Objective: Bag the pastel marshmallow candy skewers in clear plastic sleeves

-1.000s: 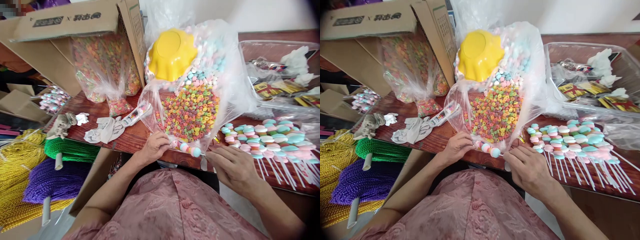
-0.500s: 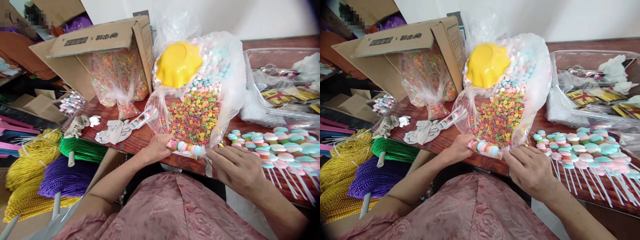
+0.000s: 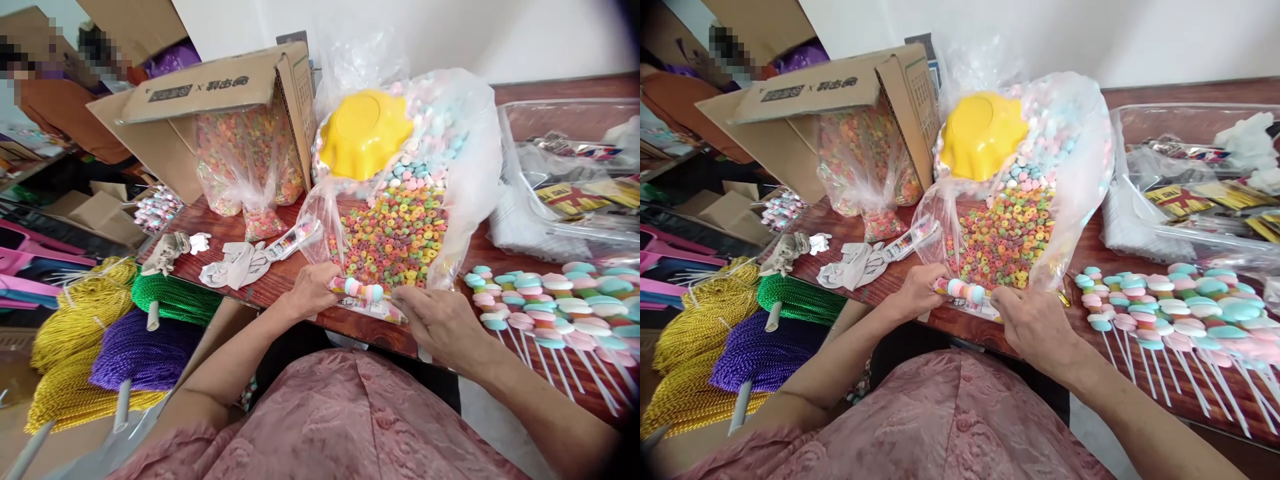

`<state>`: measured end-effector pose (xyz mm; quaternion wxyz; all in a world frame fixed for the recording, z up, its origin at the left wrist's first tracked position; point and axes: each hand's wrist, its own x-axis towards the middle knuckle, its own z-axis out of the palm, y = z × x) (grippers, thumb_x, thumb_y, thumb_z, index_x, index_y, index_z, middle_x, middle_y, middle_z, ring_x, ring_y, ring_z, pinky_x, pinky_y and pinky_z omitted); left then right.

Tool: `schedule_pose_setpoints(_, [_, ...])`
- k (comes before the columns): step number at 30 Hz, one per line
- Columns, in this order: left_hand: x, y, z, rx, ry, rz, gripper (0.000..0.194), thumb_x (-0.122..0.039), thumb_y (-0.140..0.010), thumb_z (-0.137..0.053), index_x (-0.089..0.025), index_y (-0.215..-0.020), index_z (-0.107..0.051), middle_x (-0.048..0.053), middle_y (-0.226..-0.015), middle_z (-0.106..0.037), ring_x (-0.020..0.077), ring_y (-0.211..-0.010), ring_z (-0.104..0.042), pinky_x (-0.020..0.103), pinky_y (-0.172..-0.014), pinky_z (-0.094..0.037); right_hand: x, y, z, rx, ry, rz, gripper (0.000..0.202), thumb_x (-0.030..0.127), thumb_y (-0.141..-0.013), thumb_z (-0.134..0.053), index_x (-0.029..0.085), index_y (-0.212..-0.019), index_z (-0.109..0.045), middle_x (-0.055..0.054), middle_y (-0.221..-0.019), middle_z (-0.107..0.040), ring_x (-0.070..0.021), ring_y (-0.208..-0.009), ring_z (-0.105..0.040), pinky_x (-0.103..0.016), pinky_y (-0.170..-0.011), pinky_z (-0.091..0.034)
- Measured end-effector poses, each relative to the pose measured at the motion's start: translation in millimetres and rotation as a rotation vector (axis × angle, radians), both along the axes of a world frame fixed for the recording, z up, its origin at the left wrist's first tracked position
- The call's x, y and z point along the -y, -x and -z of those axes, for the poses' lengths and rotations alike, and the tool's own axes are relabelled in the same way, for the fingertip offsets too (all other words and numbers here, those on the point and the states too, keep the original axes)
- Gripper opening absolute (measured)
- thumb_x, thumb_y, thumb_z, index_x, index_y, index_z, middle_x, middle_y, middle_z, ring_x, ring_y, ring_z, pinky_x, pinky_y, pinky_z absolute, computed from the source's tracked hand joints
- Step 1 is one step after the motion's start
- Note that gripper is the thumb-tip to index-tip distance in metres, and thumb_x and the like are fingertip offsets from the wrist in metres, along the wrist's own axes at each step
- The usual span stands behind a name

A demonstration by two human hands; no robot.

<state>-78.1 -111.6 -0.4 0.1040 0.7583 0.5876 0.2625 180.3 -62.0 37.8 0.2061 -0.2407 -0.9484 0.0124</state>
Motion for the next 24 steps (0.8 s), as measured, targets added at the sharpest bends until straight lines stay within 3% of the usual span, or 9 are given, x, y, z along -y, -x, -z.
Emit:
schedule_pose_setpoints(3, [0,6,-0.2,-0.146,-0.047,-0.012,0.016,-0.032,-0.083,-0.061,-0.018,-0.076,-0.059,0.002,-0.072,-0.063,0.0152,-0.067,-0.058,0.026,-0.06,-0.035,-4,1,6.4,0.053,0.09,0.017,0.023,0.019,-0.098,-0.04,0.017,-0.083,-0.057,-0.001,-0.06,-0.062,-0.0134,-0.052,-0.055,-0.029,-0.052,-0.025])
schedule_pose_setpoints(6, [0,9,-1.3,-0.187,-0.026,0.005,0.019,-0.035,-0.085,-0.061,-0.018,-0.079,-0.06,0.003,-0.073,-0.064,0.0155,-0.069,-0.059,0.026,-0.061,-0.036,-6,2,5.1,0.045,0.069,0.002,0.024,0.019,-0.098,-0.038,0.017,-0.085,-0.058,-0.001,-0.062,-0.064,-0.0137,-0.053,-0.057,-0.029,-0.052,-0.026])
schedule_pose_setpoints(12, [1,10,-5.2,0.053,0.196,0.11,0.029,-0.044,-0.084,-0.067,-0.015,-0.078,-0.062,-0.002,-0.067,-0.061,0.0099,-0.059,-0.052,0.021,-0.057,-0.033,-4,17,-2.4,-0.024,-0.163,-0.071,0.02,0.007,-0.088,-0.042,0.019,-0.079,-0.056,0.0,-0.062,-0.061,-0.0136,-0.055,-0.054,-0.03,-0.057,-0.028])
schedule_pose_setpoints(16, [0,10,-7.9,0.235,0.302,0.19,0.033,-0.046,-0.082,-0.069,-0.014,-0.077,-0.063,-0.003,-0.064,-0.059,0.0087,-0.059,-0.05,0.02,-0.058,-0.035,-1,21,-2.3,-0.003,-0.161,-0.17,0.022,0.003,-0.083,-0.042,0.018,-0.083,-0.058,-0.001,-0.065,-0.062,-0.0137,-0.057,-0.052,-0.03,-0.06,-0.028])
schedule_pose_setpoints(20, [0,11,-8.4,0.264,0.234,0.097,0.037,-0.049,-0.079,-0.071,-0.014,-0.076,-0.062,-0.003,-0.066,-0.059,0.0086,-0.06,-0.05,0.019,-0.058,-0.035,-6,14,0.4,0.095,-0.103,-0.075,0.023,0.003,-0.083,-0.041,0.019,-0.082,-0.057,0.001,-0.06,-0.06,-0.0135,-0.055,-0.052,-0.029,-0.058,-0.024])
schedule_pose_setpoints(24, [-1,9,-5.8,0.055,0.142,0.052,0.032,-0.047,-0.081,-0.07,-0.015,-0.08,-0.061,-0.001,-0.07,-0.062,0.0109,-0.062,-0.053,0.021,-0.058,-0.034,-8,8,-0.3,0.207,-0.046,0.015,0.02,0.005,-0.084,-0.042,0.019,-0.083,-0.057,0.001,-0.058,-0.06,-0.0136,-0.052,-0.052,-0.03,-0.055,-0.018])
